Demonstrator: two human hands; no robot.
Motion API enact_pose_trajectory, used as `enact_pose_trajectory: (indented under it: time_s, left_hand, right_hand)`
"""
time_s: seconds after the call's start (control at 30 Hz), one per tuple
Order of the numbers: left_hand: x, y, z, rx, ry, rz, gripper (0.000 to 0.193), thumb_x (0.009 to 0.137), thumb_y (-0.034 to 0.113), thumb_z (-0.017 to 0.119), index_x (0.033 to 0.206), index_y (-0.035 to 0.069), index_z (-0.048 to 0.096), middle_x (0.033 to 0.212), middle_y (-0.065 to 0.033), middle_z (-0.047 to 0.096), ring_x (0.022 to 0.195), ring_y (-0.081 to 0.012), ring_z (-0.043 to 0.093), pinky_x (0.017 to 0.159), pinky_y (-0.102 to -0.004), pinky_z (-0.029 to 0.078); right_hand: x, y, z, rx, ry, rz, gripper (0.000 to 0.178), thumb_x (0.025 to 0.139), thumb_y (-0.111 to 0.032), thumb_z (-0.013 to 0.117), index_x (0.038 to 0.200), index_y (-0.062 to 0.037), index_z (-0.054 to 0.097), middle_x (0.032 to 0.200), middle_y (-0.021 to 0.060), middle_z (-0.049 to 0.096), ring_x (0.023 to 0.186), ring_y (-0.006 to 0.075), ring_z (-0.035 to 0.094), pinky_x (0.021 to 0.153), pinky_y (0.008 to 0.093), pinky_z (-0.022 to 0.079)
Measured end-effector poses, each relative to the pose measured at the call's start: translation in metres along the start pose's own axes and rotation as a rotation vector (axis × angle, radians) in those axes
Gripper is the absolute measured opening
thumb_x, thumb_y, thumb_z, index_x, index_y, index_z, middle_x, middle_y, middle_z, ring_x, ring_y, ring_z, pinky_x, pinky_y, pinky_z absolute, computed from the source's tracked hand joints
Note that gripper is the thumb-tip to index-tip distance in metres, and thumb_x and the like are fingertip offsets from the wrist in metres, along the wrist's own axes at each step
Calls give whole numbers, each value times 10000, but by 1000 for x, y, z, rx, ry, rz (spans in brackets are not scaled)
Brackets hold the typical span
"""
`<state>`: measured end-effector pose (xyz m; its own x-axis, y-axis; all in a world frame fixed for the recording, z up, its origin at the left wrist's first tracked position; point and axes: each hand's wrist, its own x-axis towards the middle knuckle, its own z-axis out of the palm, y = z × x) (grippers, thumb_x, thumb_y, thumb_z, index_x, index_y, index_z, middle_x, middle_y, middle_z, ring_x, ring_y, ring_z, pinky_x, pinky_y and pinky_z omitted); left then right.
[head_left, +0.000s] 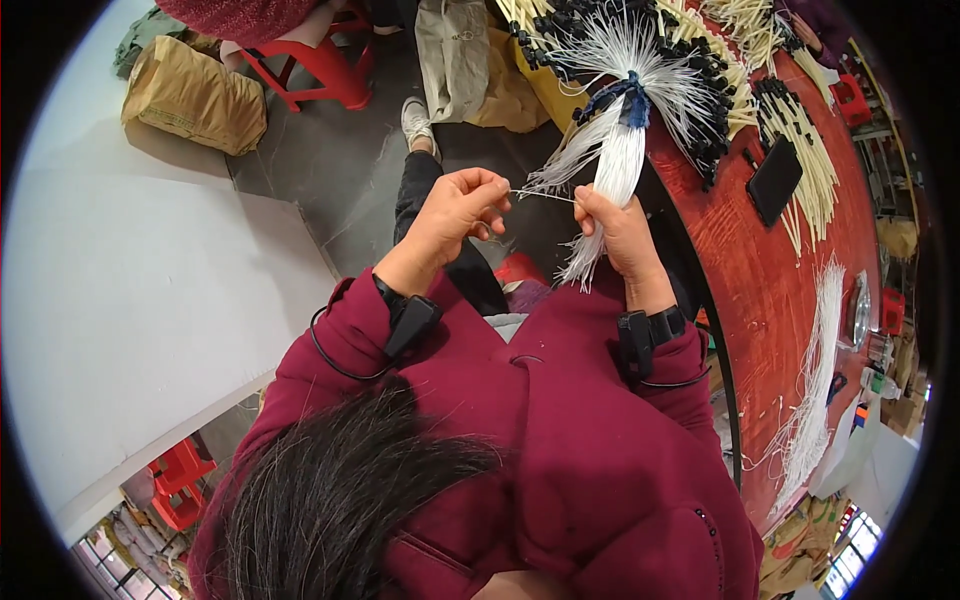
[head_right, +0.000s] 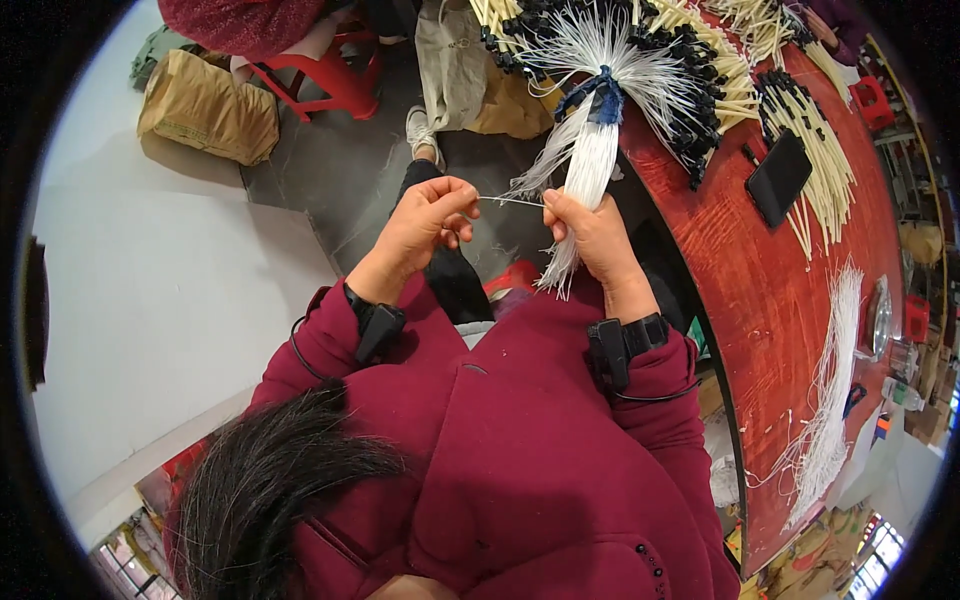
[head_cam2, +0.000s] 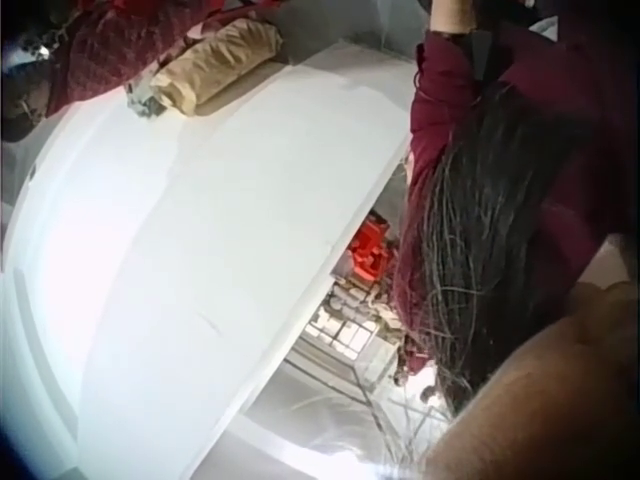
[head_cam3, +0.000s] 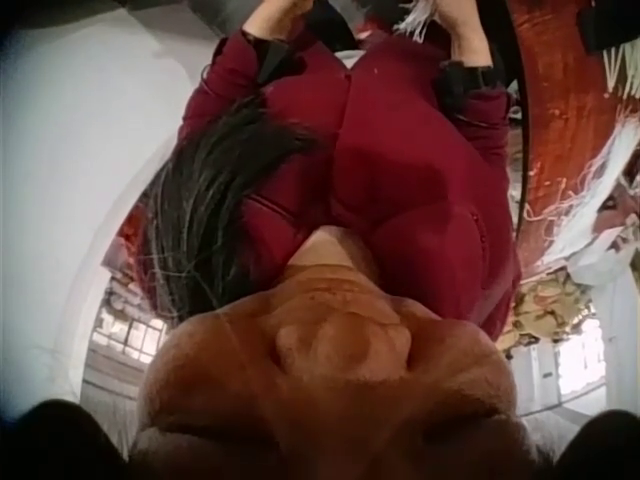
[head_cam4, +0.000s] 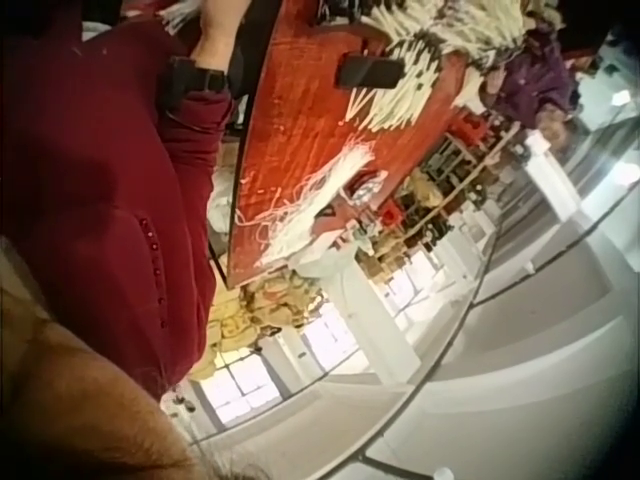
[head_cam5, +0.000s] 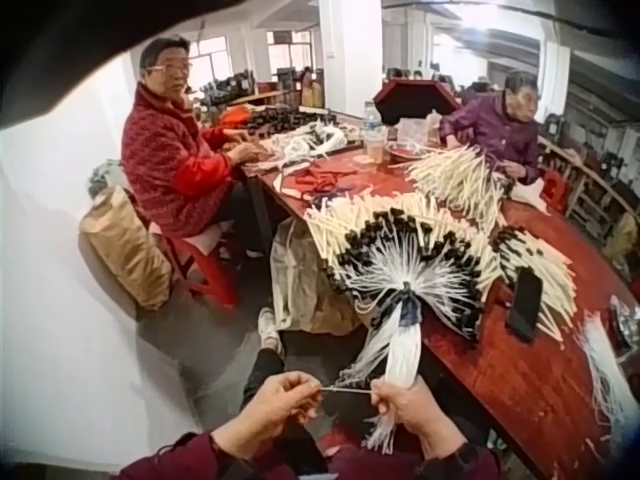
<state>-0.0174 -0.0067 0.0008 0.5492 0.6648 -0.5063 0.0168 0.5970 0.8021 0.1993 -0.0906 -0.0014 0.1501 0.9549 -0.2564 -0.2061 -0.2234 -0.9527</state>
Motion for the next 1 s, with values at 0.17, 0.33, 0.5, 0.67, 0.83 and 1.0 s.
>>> enact_pose_trajectory:
  time_s: [0.17, 0.33, 0.5, 0.67, 0.83, 1.0]
  left_hand:
    - [9, -11, -9, -31, -83, -5, 149, 911, 222, 591, 900, 74, 585, 737, -2, 592, 557, -74, 567, 443, -182, 409]
    - [8, -14, -7, -61, -126, -65, 136, 910, 209, 589, 885, 75, 578, 711, 11, 569, 531, -68, 539, 435, -183, 398]
    - [-5, 0, 6, -85, -67, -84, 152, 913, 220, 584, 858, 79, 567, 716, 14, 566, 528, -61, 532, 432, -178, 380]
    - [-4, -3, 10, 104, -134, 5, 167, 918, 233, 574, 845, 84, 548, 744, 3, 562, 528, -50, 511, 420, -171, 334]
    - [-3, -11, -6, -139, -273, -162, 156, 908, 227, 587, 854, 88, 541, 706, 19, 515, 504, -42, 448, 410, -171, 292]
    - [-6, -9, -7, -355, -331, -329, 143, 893, 216, 606, 866, 90, 545, 656, 39, 455, 489, -43, 396, 411, -177, 283]
  right_hand:
    - [0, 3, -2, -1, -7, -13, 187, 850, -159, 614, 699, -54, 580, 624, 2, 548, 521, 65, 466, 513, 208, 365]
    - [-3, -5, 0, -16, 36, -10, 195, 844, -167, 615, 689, -56, 573, 618, 1, 543, 515, 67, 464, 509, 208, 364]
    - [-3, -2, -2, 1, 11, -18, 194, 840, -169, 618, 687, -57, 573, 612, 2, 542, 513, 68, 467, 505, 208, 363]
    - [-5, -3, -2, 36, 17, -13, 191, 833, -166, 627, 681, -66, 569, 607, 1, 541, 502, 68, 458, 494, 210, 355]
    - [-3, -3, -3, 47, -9, -2, 185, 829, -167, 634, 685, -72, 568, 604, 0, 541, 492, 68, 448, 488, 211, 346]
    - [-1, -3, -9, 67, -75, 6, 161, 841, -174, 642, 736, -61, 593, 631, 6, 565, 515, 70, 477, 507, 206, 370]
